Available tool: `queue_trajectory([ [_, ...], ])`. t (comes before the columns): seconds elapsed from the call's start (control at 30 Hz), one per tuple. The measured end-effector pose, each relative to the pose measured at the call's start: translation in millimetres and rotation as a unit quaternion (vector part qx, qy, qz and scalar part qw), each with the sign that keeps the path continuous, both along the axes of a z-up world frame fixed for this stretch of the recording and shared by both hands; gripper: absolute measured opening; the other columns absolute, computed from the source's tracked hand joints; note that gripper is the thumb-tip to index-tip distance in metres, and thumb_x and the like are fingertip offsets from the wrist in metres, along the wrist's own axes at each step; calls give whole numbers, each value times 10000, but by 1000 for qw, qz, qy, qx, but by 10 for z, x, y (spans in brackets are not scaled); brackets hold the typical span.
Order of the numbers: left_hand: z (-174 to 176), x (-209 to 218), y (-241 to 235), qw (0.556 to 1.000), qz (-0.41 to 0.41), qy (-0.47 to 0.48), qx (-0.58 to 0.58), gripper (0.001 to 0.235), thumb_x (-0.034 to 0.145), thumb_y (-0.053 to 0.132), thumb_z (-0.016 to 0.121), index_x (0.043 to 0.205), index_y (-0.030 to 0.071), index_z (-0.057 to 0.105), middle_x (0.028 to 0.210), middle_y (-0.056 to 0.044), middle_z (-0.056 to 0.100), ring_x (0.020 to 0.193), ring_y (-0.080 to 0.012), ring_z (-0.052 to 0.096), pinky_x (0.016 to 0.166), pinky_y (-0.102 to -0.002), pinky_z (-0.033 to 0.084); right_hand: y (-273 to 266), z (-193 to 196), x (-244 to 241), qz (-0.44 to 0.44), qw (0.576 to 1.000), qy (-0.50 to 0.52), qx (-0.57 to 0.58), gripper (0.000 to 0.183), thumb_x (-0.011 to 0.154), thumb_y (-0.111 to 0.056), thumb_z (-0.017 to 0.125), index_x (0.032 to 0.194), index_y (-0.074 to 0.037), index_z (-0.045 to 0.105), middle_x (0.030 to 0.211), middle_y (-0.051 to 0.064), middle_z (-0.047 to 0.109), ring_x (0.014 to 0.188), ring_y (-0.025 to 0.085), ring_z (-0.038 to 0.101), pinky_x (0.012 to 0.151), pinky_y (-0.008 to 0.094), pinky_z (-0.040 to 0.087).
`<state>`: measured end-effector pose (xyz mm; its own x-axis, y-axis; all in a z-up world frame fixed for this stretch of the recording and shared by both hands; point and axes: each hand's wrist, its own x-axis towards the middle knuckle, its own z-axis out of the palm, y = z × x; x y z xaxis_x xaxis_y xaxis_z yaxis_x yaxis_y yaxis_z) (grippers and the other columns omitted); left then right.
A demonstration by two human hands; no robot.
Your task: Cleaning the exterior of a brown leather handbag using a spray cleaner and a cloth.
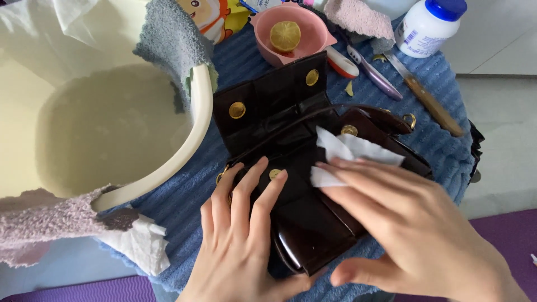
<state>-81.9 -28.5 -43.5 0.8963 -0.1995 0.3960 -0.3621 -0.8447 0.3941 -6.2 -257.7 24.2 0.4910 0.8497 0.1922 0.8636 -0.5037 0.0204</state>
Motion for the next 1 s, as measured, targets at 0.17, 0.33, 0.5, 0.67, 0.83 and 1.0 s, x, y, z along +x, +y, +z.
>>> queue_trajectory([
  [0.17,-12,-29,-3,1000,-8,12,-13,1299,631,771,868,1588,116,282,1670,-232,251,1509,-479,286,1120,-592,311,128,31,214,55,996,60,-36,966,952,-777,346,1486,21,454,1575,211,439,1448,313,433,1163,429,335],
  [0.33,23,-43,-4,1000,-6,27,-14,1274,686,738,853,1592,79,245,1666,-266,216,1510,-480,270,1098,-598,314,332,28,415,52,991,85,-89,949,1040,-769,265,1519,43,375,1599,231,362,1488,317,331,1175,429,248],
  [0.5,24,-64,11,1000,8,12,7,1452,678,850,784,1611,-44,123,1681,-262,216,1515,-446,273,1149,-552,291,295,264,169,113,982,134,-64,1041,999,-760,120,1508,115,366,1558,292,420,1419,372,451,1087,453,403],
  [0.67,5,-66,-5,1000,13,1,11,1476,646,800,845,1608,-51,118,1678,-274,221,1522,-463,270,1165,-552,283,217,356,17,131,976,172,-31,1023,955,-774,313,1486,92,429,1540,262,492,1394,358,513,1001,459,474],
  [0.83,-34,-97,42,996,2,68,-62,1597,640,684,973,1594,-67,-65,1712,-284,57,1541,-478,205,1137,-593,260,454,322,72,211,939,270,8,834,979,-600,464,1517,36,437,1597,283,394,1487,378,393,1169,500,316],
  [1.0,-84,-96,64,994,-14,48,-99,1573,620,572,1047,1562,-86,-27,1696,-333,32,1581,-487,142,1166,-604,269,579,182,169,137,986,93,-22,869,1029,-624,364,1562,54,259,1574,260,415,1503,406,313,1189,503,270],
])
